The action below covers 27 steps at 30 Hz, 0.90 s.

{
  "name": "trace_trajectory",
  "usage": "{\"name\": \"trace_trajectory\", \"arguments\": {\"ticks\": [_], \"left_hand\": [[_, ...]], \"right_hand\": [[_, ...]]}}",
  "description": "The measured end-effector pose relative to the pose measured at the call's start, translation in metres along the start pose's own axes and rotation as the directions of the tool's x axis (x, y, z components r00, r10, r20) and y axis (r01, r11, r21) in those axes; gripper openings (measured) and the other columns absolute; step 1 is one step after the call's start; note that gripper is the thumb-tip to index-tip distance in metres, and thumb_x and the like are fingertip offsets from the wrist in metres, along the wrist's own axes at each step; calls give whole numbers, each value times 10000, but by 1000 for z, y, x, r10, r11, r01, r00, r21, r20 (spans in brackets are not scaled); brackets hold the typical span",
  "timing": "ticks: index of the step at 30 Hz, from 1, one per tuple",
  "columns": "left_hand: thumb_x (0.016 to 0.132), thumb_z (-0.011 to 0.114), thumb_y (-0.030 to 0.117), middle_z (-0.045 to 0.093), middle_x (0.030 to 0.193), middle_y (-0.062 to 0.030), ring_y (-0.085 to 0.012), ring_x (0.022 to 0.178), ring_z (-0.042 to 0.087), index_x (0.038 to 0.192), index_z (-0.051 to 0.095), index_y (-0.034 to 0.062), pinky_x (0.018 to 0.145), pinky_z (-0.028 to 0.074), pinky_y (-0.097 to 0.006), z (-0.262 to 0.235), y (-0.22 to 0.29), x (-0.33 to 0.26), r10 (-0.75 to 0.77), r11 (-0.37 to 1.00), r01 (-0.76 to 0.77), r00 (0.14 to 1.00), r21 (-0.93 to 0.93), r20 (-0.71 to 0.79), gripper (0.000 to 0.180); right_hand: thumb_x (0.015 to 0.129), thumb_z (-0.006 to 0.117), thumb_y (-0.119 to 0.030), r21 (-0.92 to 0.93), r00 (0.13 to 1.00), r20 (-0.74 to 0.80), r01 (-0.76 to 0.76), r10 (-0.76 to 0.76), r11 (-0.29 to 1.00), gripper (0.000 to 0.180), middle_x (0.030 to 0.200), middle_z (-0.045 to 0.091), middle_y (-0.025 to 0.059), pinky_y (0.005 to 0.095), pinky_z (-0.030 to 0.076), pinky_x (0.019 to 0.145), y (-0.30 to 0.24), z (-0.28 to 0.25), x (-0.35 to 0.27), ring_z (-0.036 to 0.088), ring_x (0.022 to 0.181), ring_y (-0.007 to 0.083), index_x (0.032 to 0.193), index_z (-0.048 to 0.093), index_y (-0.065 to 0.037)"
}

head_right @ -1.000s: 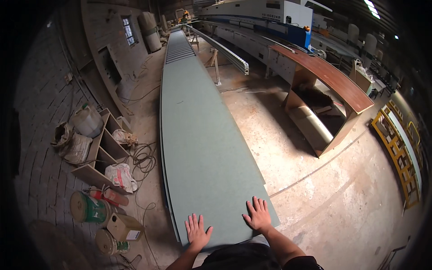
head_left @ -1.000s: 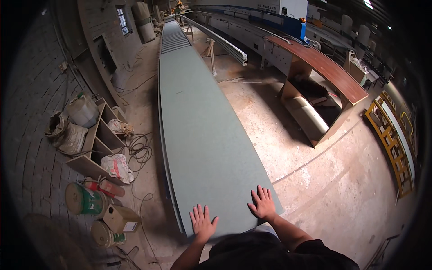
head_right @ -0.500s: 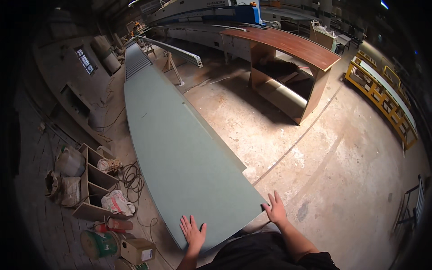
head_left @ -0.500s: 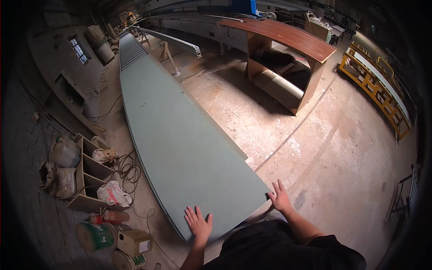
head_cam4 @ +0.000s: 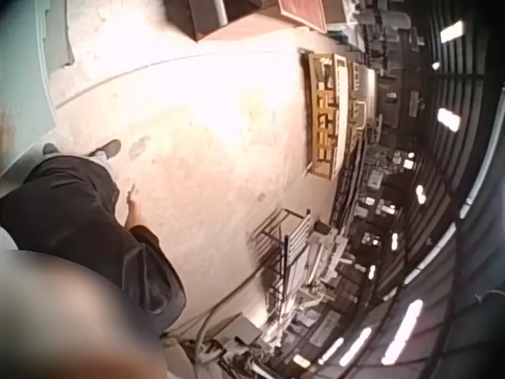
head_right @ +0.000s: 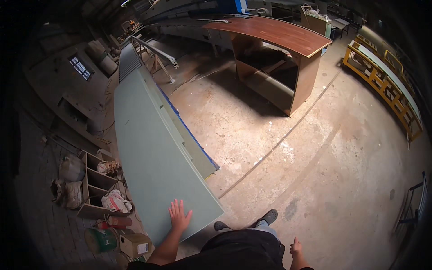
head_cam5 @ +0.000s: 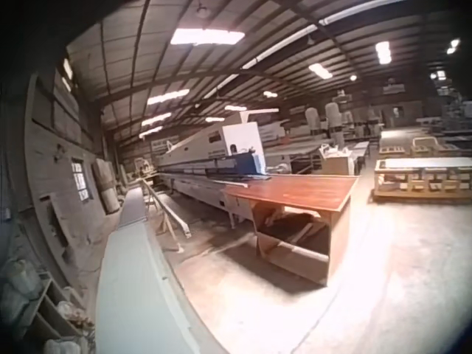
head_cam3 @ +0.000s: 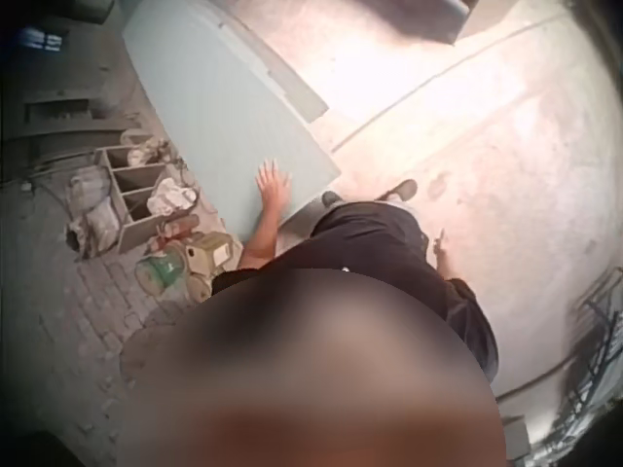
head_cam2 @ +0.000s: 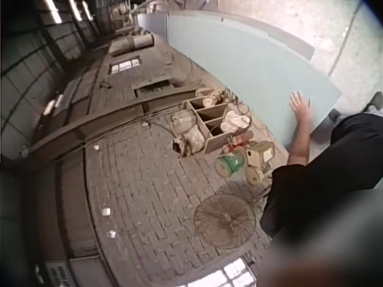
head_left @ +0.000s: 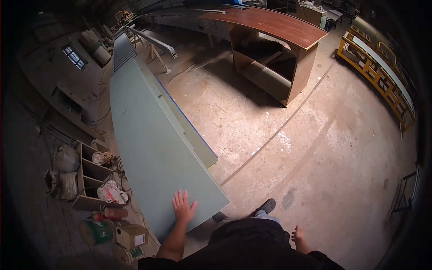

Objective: Moving large green furniture panels from a work area and stacking them together.

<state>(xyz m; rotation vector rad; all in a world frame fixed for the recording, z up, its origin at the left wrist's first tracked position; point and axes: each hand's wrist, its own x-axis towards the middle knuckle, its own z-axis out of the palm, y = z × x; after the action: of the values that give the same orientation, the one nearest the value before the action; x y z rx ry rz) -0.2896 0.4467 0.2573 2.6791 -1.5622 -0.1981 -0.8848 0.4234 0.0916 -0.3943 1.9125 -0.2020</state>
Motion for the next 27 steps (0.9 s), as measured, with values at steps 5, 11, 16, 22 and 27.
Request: {"name": "trace_trajectory", "arguments": {"ticks": [5,11,16,22,27], "left_hand": [[885,496,533,168,1524,-208,-391,1414,114,1462,242,68,1131,82,-528,25,54,28,-403,907,399,915,-134,-1,784],[902,486,510,140,1532,-206,-372,1421,99,1459,246,52,1144,81,-486,25,105,70,-628,774,618,778,-138,-35,760],[921,489,438,149,1527,-210,-356,1418,125,1437,297,36,1150,106,-450,-21,105,114,-514,855,467,822,-226,-247,681],[942,445,443,190,1521,-195,-373,1401,179,1460,254,85,1133,137,-492,3,85,135,-546,837,526,785,-150,-293,658],[942,405,490,205,1523,-173,-370,1407,167,1471,231,108,1136,115,-498,28,92,146,-663,737,674,736,56,-141,675]], "right_hand": [[924,361,-593,51,985,157,-81,72,995,722,1279,525,216,478,474,812,-26,-40,23,571,974,349,1394,358,-44],[919,393,-582,194,986,150,39,-69,980,700,1215,555,158,458,463,834,-93,-84,57,557,970,314,1385,380,-60],[914,440,-549,350,988,28,135,-154,927,637,1128,571,96,446,440,818,-125,-115,61,533,943,267,1348,425,-83],[913,472,-513,230,1000,23,15,-21,973,590,1164,568,114,442,446,801,-125,-137,60,536,946,283,1329,429,-97],[910,505,-450,70,981,14,-195,194,978,520,1209,561,149,425,465,743,-136,-136,68,556,875,276,1291,454,-101]]}}
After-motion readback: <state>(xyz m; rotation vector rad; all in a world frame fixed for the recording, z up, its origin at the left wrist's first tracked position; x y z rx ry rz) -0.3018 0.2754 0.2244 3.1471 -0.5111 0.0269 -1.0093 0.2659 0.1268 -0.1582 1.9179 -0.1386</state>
